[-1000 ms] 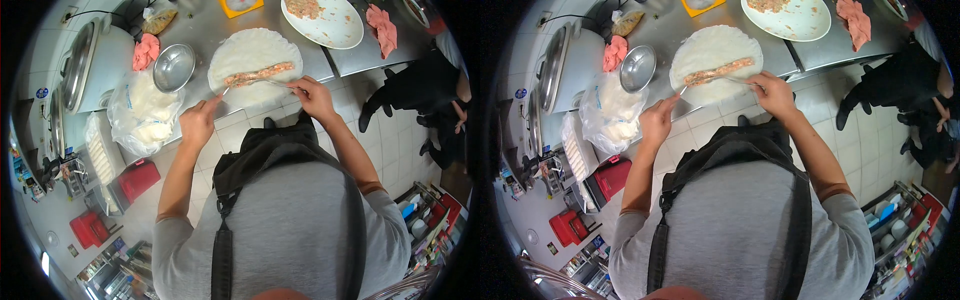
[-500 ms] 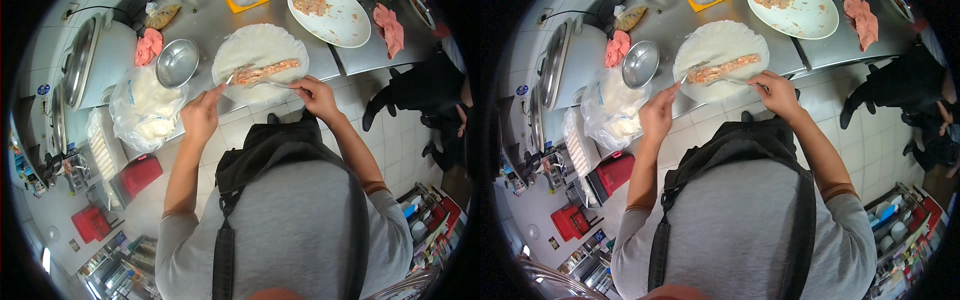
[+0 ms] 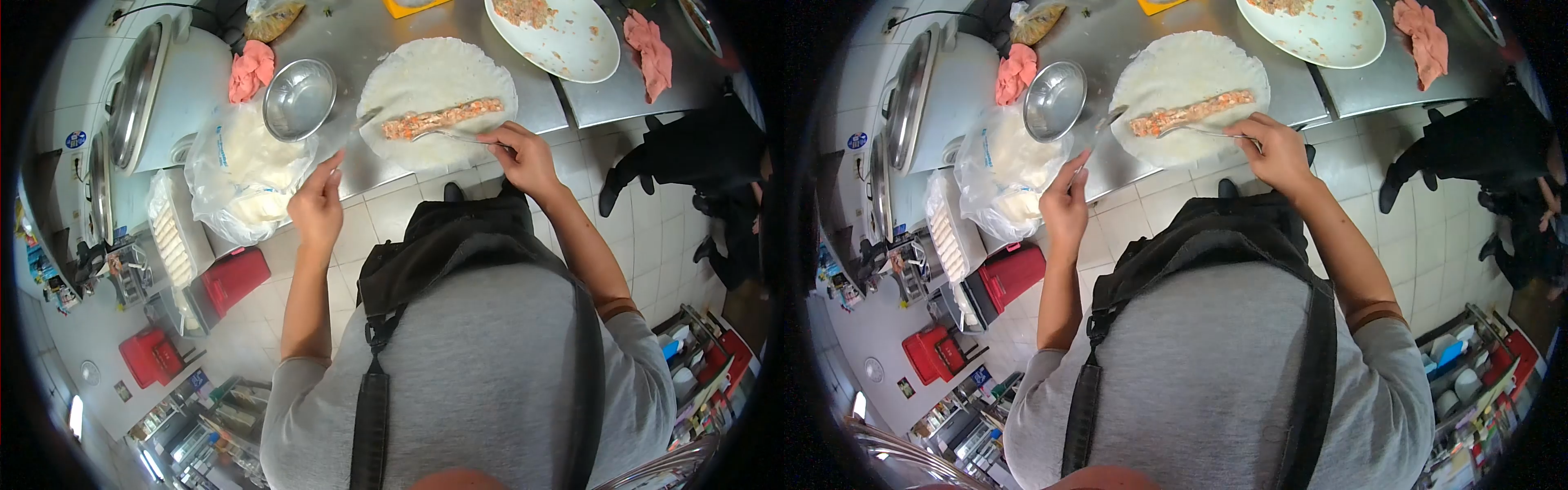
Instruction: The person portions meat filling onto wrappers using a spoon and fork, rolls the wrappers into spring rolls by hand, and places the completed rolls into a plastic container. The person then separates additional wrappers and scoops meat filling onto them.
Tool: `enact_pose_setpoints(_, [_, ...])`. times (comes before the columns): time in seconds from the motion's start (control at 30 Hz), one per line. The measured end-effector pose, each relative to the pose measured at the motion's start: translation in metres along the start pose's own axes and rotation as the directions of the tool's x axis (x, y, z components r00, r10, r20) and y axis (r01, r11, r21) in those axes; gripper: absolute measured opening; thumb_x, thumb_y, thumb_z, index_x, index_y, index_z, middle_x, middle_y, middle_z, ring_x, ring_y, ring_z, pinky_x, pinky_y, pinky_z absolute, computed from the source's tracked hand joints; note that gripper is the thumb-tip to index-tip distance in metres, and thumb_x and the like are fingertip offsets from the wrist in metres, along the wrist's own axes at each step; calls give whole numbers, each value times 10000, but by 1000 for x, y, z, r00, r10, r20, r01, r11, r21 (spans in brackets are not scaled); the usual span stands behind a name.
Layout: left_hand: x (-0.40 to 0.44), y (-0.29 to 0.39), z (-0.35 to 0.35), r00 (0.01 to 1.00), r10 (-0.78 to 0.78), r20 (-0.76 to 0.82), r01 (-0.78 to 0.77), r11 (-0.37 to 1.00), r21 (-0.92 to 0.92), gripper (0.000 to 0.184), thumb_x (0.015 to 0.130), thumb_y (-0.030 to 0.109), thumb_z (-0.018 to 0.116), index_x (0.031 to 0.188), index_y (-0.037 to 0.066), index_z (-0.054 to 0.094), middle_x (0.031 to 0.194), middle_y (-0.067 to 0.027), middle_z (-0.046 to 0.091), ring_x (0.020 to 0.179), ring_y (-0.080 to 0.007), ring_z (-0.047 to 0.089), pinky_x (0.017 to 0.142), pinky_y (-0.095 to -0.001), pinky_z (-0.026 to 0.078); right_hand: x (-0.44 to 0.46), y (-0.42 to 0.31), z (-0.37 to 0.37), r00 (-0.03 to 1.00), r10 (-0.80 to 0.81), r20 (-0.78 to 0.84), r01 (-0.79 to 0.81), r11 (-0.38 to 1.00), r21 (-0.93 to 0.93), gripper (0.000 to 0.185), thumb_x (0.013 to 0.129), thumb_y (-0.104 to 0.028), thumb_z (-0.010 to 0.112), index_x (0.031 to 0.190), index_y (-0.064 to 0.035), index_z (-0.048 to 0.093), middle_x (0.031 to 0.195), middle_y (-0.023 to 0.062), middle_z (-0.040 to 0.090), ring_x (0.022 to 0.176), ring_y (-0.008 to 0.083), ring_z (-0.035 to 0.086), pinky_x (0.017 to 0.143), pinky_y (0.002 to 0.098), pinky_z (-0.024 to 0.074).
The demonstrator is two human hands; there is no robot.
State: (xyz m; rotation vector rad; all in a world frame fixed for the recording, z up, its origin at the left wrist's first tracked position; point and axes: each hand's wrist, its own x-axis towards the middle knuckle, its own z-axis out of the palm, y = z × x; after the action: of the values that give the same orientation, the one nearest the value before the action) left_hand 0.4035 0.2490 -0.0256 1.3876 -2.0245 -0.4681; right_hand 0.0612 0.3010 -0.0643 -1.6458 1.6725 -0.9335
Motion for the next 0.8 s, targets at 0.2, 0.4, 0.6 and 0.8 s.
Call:
enact_pose_setpoints(0.2, [-13,19,10,992,-76,96,58,982,180,342,885,7,671,1168,179,757,875,-111,737,636,-277,670,600,-375,517,5,-3,15,997,-68,-41,64,994,-90,214,885,-35,671,1063,-132,740,922,55,661,720,259,621,655,356,496])
enact_pose_setpoints(0.4, [3,29,-2,996,39,85,-49,991,121,346,872,26,669,1164,195,747,805,-79,684,643,-303,636,598,-404,500,7,-3,10,996,-83,-32,80,993,-82,246,893,-16,671,1102,-118,751,894,59,645,648,213,572,620,320,466])
enact_pose_setpoints(0.6, [4,9,5,979,99,176,-132,974,184,360,856,-4,683,1145,194,763,844,-89,725,659,-269,676,592,-379,508,3,3,7,998,-47,-38,44,997,-58,244,902,-21,666,1108,-120,753,903,56,652,646,207,571,612,318,468])
enact_pose_setpoints(0.8, [26,7,16,995,62,84,-72,990,121,386,854,5,685,1172,212,757,888,-60,745,666,-265,682,587,-373,519,3,-4,20,998,-58,7,58,996,-61,204,891,-74,662,1062,-161,733,934,51,672,774,301,659,681,404,523])
